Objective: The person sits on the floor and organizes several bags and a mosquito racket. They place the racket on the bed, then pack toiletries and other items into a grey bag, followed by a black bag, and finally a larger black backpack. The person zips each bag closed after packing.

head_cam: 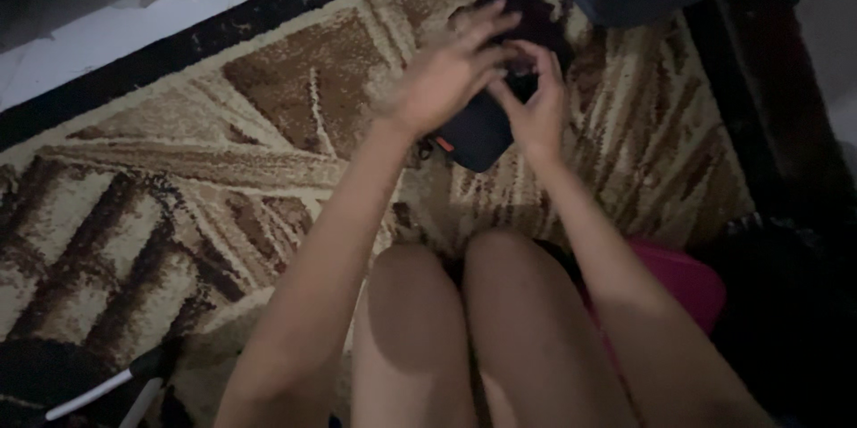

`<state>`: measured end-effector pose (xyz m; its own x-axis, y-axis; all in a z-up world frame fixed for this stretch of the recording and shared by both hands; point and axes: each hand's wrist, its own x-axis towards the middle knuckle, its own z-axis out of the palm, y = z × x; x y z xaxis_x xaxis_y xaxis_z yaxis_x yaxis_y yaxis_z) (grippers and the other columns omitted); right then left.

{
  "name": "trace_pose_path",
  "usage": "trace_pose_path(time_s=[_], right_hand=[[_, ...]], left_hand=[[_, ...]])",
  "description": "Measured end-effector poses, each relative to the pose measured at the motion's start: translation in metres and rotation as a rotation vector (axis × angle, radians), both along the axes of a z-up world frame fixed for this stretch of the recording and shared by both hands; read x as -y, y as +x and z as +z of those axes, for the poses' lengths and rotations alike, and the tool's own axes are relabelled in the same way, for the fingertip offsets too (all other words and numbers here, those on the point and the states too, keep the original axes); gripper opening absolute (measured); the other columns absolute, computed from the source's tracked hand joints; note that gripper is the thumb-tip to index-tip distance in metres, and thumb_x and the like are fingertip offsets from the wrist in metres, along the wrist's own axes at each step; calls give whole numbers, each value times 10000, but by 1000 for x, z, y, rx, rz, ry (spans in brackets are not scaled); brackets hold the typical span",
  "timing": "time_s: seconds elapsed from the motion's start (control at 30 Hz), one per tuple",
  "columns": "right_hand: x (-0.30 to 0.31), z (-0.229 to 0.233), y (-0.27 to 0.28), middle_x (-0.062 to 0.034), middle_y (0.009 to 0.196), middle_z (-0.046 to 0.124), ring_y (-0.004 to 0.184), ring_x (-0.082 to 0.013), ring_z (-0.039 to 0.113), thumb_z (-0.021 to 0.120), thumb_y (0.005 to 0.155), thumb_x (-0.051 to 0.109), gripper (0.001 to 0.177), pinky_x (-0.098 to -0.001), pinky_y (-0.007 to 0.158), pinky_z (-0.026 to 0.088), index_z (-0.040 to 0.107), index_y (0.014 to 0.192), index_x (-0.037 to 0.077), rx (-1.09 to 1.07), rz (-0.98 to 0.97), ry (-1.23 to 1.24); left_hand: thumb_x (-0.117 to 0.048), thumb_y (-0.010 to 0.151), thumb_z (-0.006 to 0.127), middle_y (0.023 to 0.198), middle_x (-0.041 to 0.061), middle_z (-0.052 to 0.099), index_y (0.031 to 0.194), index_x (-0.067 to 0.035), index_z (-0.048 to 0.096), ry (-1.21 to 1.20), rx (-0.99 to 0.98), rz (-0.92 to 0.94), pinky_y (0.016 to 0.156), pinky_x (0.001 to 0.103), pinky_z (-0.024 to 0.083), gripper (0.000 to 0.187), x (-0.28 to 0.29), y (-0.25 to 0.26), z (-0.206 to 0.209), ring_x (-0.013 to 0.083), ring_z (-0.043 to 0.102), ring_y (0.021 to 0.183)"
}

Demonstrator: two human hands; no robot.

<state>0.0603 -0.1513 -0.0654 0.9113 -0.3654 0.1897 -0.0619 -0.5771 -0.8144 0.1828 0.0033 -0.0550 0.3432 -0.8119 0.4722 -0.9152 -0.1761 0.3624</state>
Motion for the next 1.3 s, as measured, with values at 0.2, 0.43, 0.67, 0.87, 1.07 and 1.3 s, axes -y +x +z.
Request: trace_pose_path(time_s=[0.2, 0.43, 0.67, 0.87, 1.07, 1.3], right_hand=[[9, 5, -45, -179, 1418, 458, 1322, -344, 503, 836, 970, 294, 609, -439, 1066, 467, 553, 1438, 27, 153, -45, -119], [4, -22, -57, -112, 1353, 530, 1203, -227, 563, 818, 1033, 163, 254, -357, 924, 533, 718, 1192, -7, 173, -139, -106], [4, -16, -39, -100, 1118, 588, 861, -126, 587, 881, 932, 102, 323, -292, 783, 515, 693, 1158, -32, 102, -146, 187], [10, 9, -30, -62, 1015, 745, 871, -123, 708, 828, 884, 34, 267, -301, 755, 608, 667, 1091, -17, 9, -107, 662], [64, 27, -34, -183, 1270, 631, 1019, -155, 617, 750, 942, 45, 495, -330, 832, 562, 575, 1401, -21, -29, 65, 406], [64, -37, -66, -107, 1118, 700, 865, -190, 743, 541, 990, 142, 400, -329, 741, 603, 579, 1368, 17, -427, -152, 806]], left_hand=[[-189, 1046, 660, 1692, 35, 274, 1554, -48, 520, 144, 106, 97, 1250, 511, 329, 545, -11, -9, -29, 312, 235, 1561], [-200, 1063, 639, 1683, 50, 296, 1521, -54, 525, 170, 20, 44, 1253, 476, 361, 494, -10, -10, -27, 325, 255, 1562], [-282, 1042, 666, 1593, 44, 422, 1331, -94, 659, 83, -197, 48, 1195, 497, 390, 345, -2, -7, -22, 340, 342, 1500], [-297, 1060, 639, 1597, 22, 448, 1357, -100, 631, -33, -442, 58, 1229, 441, 433, 356, -4, -6, -10, 285, 405, 1510], [-292, 1038, 652, 1544, 36, 472, 1309, -86, 640, 117, -156, 93, 1172, 475, 429, 341, -3, -6, -14, 311, 418, 1460], [-286, 1045, 649, 1552, 40, 474, 1310, -105, 632, 58, -130, 163, 1164, 472, 422, 321, 3, -12, -38, 329, 392, 1477]])
